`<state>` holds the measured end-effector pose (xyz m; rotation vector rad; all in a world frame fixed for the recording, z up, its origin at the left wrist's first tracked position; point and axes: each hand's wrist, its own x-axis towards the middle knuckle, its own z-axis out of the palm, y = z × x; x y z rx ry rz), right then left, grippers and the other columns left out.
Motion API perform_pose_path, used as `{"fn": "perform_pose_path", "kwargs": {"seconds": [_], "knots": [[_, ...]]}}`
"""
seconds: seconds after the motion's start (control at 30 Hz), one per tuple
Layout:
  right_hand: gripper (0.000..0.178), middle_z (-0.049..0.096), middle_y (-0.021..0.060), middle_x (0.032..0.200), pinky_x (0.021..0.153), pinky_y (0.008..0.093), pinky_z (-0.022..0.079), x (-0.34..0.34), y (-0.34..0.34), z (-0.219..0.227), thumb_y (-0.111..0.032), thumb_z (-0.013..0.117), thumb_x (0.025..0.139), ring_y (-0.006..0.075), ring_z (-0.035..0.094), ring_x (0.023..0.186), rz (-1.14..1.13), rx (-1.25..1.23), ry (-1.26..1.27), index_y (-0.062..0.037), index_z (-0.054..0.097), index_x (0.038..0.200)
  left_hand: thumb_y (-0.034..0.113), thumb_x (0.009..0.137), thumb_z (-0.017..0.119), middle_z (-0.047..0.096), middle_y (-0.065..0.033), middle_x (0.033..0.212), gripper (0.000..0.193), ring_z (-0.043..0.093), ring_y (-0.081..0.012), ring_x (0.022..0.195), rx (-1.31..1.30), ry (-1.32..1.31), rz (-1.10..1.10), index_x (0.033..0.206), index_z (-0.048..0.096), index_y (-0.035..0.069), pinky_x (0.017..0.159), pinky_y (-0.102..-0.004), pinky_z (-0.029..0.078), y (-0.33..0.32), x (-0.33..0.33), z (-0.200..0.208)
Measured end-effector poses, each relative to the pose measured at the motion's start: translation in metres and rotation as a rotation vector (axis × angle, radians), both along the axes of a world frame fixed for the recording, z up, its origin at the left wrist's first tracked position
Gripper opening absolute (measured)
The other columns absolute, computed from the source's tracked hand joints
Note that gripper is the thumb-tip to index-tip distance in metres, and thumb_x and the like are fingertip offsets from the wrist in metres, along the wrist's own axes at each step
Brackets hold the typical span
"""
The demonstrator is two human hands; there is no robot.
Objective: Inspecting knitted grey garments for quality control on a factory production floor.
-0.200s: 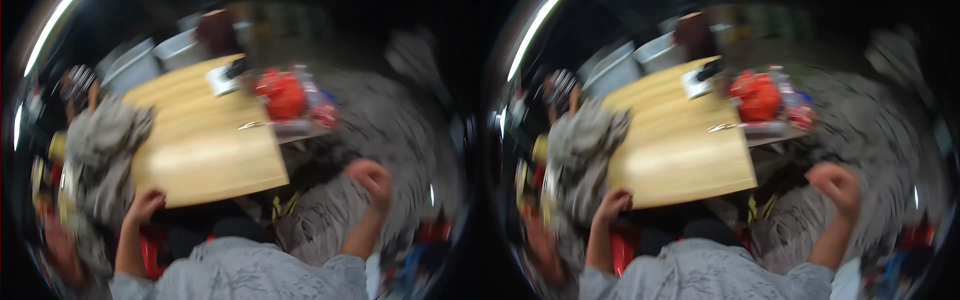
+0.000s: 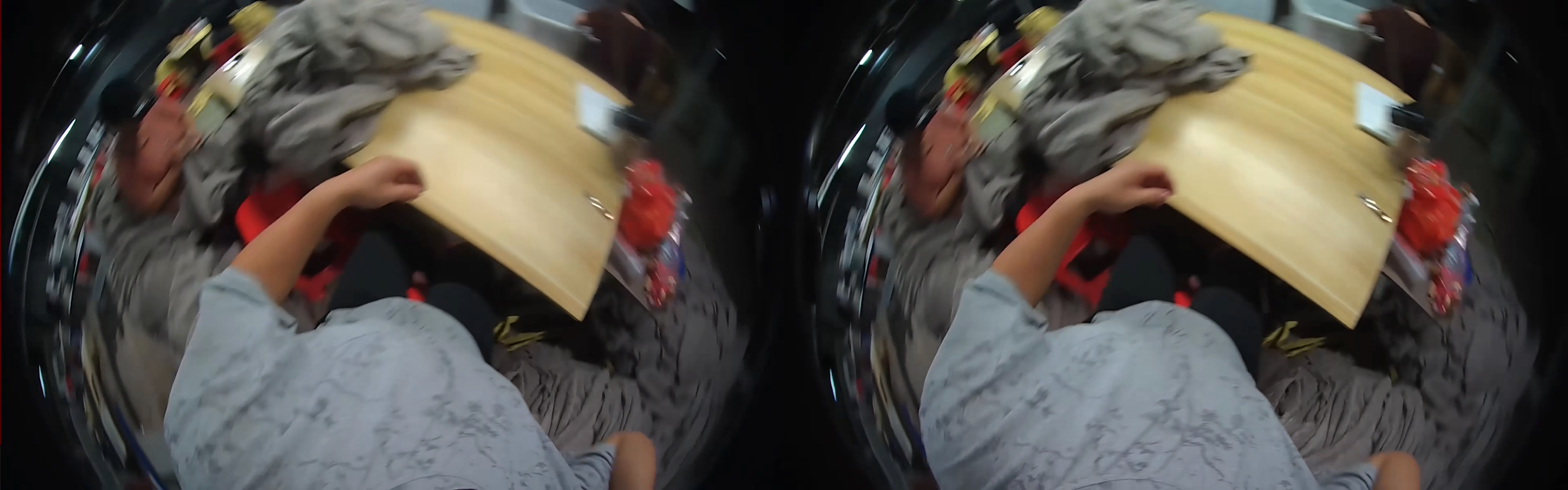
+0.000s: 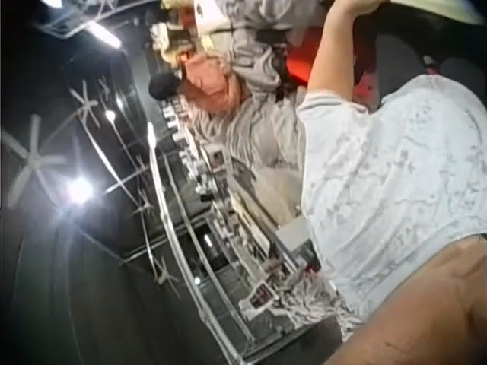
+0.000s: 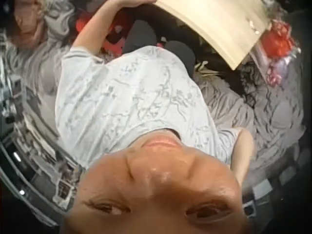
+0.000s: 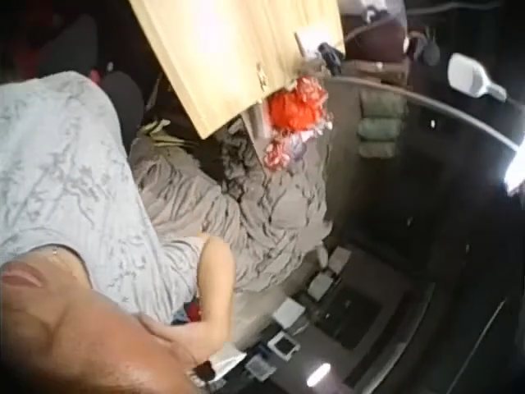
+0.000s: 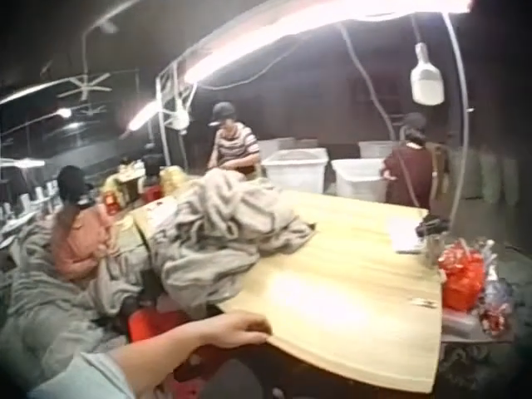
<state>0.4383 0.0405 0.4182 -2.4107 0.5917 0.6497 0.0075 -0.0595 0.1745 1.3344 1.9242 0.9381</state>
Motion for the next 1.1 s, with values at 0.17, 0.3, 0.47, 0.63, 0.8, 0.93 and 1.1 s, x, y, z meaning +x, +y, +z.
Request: {"fn": "perform_pose_path", "kwargs": {"seconds": [0.17, 0.3, 0.47, 0.63, 0.8, 0.93, 1.1], "knots": [[0.035, 0.056, 0.0251, 0.101, 0.077, 0.0639, 0.035, -0.026, 0.03, -0.019, -0.024, 0.057, 0.072, 0.0372, 0.054, 0.096, -0.084, -0.123, -0.16, 0.0058, 0.058, 0.09, 0.012, 0.083, 0.057, 0.059, -0.0026, 0.077, 0.015, 0.055, -0.0087, 0.072, -0.023, -0.039, 0.029, 0.094, 0.056, 0.002, 0.066, -0.0246, 0.045, -0.03, -0.025, -0.023], [0.035, 0.056, 0.024, 0.1, 0.077, 0.0608, 0.036, -0.054, 0.053, -0.033, -0.025, 0.057, 0.072, 0.036, 0.054, 0.095, -0.217, -0.21, -0.287, 0.0055, 0.058, 0.09, 0.011, 0.079, 0.06, 0.06, -0.0045, 0.081, 0.017, 0.056, -0.0108, 0.074, 0.075, 0.289, 0.164, 0.093, 0.059, 0.003, 0.067, -0.0255, 0.046, -0.04, -0.111, -0.037], [0.035, 0.057, 0.0226, 0.098, 0.077, 0.057, 0.037, -0.079, 0.078, -0.047, -0.025, 0.057, 0.073, 0.0344, 0.055, 0.094, -0.444, -0.323, -0.44, 0.0052, 0.058, 0.09, 0.026, 0.067, 0.064, 0.046, -0.0205, 0.117, 0.041, 0.04, -0.0355, 0.113, 0.047, 0.663, 0.603, 0.106, 0.058, 0.015, 0.095, -0.0379, 0.036, -0.018, -0.227, -0.021], [0.036, 0.057, 0.0212, 0.097, 0.076, 0.0531, 0.038, -0.097, 0.106, -0.065, -0.026, 0.057, 0.073, 0.0329, 0.055, 0.092, -0.684, -0.442, -0.578, 0.0048, 0.058, 0.09, 0.027, 0.069, 0.063, 0.026, -0.0202, 0.135, 0.05, 0.03, -0.0385, 0.122, -0.303, 0.917, 0.745, 0.117, 0.052, 0.027, 0.098, -0.0435, 0.034, 0.024, -0.256, -0.019], [0.036, 0.058, 0.0198, 0.096, 0.076, 0.0493, 0.039, -0.114, 0.13, -0.091, -0.027, 0.057, 0.074, 0.0314, 0.056, 0.091, -0.89, -0.574, -0.711, 0.0045, 0.059, 0.09, 0.025, 0.068, 0.064, 0.037, -0.0104, 0.133, 0.047, 0.034, -0.0321, 0.122, -0.201, 0.801, 0.878, 0.112, 0.057, 0.011, 0.095, -0.044, 0.037, 0.06, -0.282, -0.018], [0.036, 0.058, 0.0186, 0.095, 0.076, 0.0462, 0.04, -0.122, 0.143, -0.112, -0.028, 0.057, 0.074, 0.0302, 0.056, 0.09, -1.05, -0.671, -0.821, 0.0042, 0.059, 0.09, 0.022, 0.069, 0.064, 0.061, -0.0108, 0.1, 0.031, 0.057, -0.0239, 0.094, 0.377, 0.786, 0.923, 0.096, 0.063, 0.007, 0.083, -0.0352, 0.046, 0.084, -0.256, 0.018], [0.036, 0.058, 0.0172, 0.094, 0.076, 0.0423, 0.041, -0.139, 0.147, -0.138, -0.029, 0.057, 0.074, 0.0287, 0.056, 0.089, -1.208, -0.773, -0.966, 0.0039, 0.059, 0.09, 0.006, 0.075, 0.057, 0.065, -0.0125, 0.076, 0.01, 0.064, -0.0213, 0.072, 0.915, 0.513, 0.521, 0.082, 0.063, 0.001, 0.065, -0.0295, 0.05, 0.134, -0.155, 0.094]]}}
